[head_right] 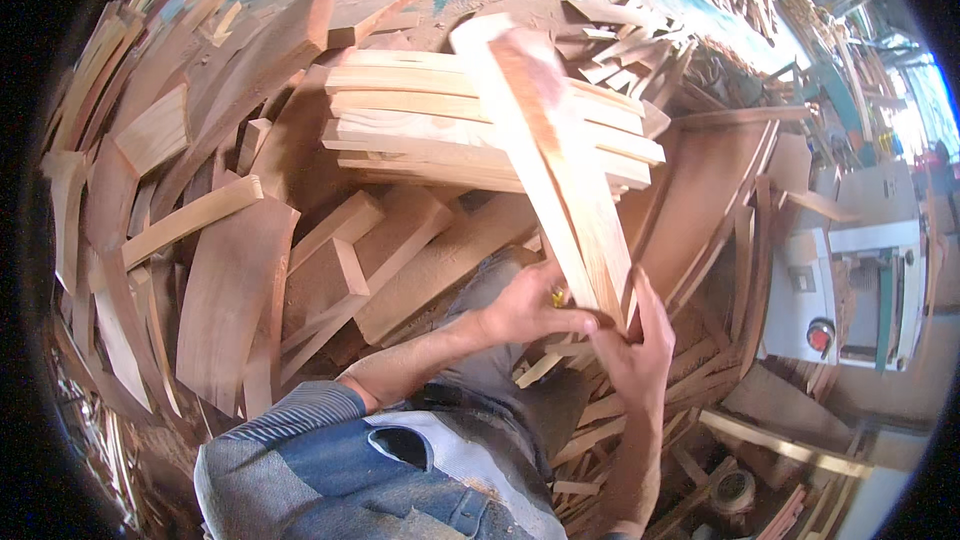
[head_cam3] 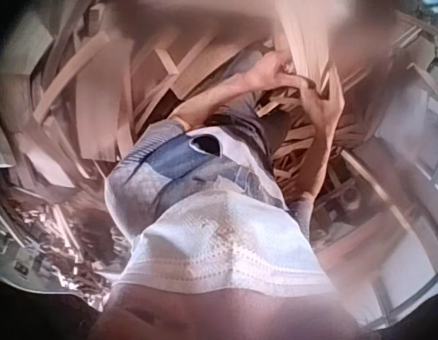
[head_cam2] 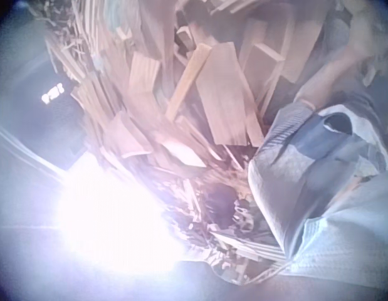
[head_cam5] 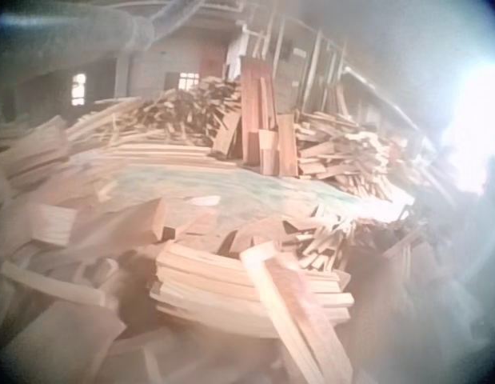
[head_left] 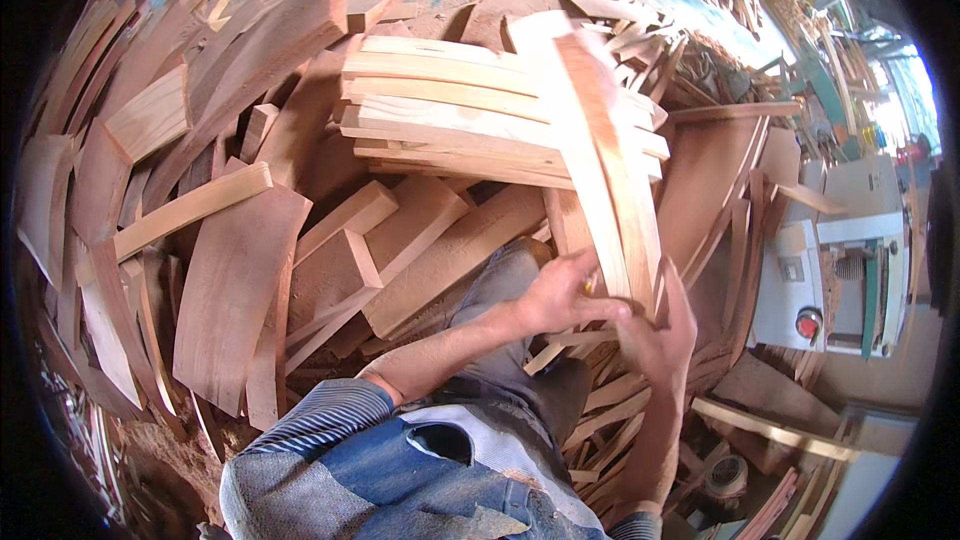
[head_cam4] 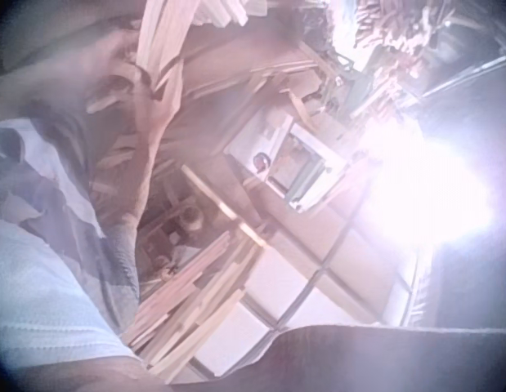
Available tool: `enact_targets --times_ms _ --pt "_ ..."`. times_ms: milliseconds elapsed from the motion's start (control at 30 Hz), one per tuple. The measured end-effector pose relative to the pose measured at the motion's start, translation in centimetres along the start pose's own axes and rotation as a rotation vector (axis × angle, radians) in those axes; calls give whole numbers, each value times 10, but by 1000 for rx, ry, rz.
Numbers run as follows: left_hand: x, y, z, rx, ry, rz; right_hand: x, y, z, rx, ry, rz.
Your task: The person sorts through a pile of wood planks by hand, picking up individual pieces, measuring some with a tape measure, and stacking them.
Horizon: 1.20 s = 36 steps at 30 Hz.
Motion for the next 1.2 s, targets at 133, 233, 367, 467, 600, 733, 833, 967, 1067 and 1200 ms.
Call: enact_targets --times_ms 133,233,367,467,600,733,833,967,1067,1200 --pt "1 40 52 -121 -106 207 103 6 -16 -337 213 250" --pt "-11 48 66 -97 -76 381 177 -15 -28 -340 278 290" --pt "-38 131 22 -317 106 613 256 -28 -65 -243 388 297" --pt "-72 169 -10 -789 125 854 290 -34 -98 -199 482 280" --pt "-83 187 -23 -858 199 926 316 -64 -127 -208 517 359" --pt "-79 195 -23 -885 194 921 333 -85 -147 -151 566 317" --pt "-78 189 -22 -861 220 913 334 -98 -157 -184 560 365" --pt "-77 190 -22 -808 245 895 338 -99 -163 -268 676 291" --pt "-76 192 -22 -803 255 892 342 -89 -168 -325 734 272" --pt "-71 184 -20 -754 243 881 350 -77 -180 -345 793 304"
Point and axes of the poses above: each hand's wrist, its own x-axis towards the middle knuckle, its own z-axis out of the back of the hand, y = z × x, the point moved 7 cm from there along x, towards the middle knuckle, and after that the axes turned 14 degrees about z, right-handed, at the moved point
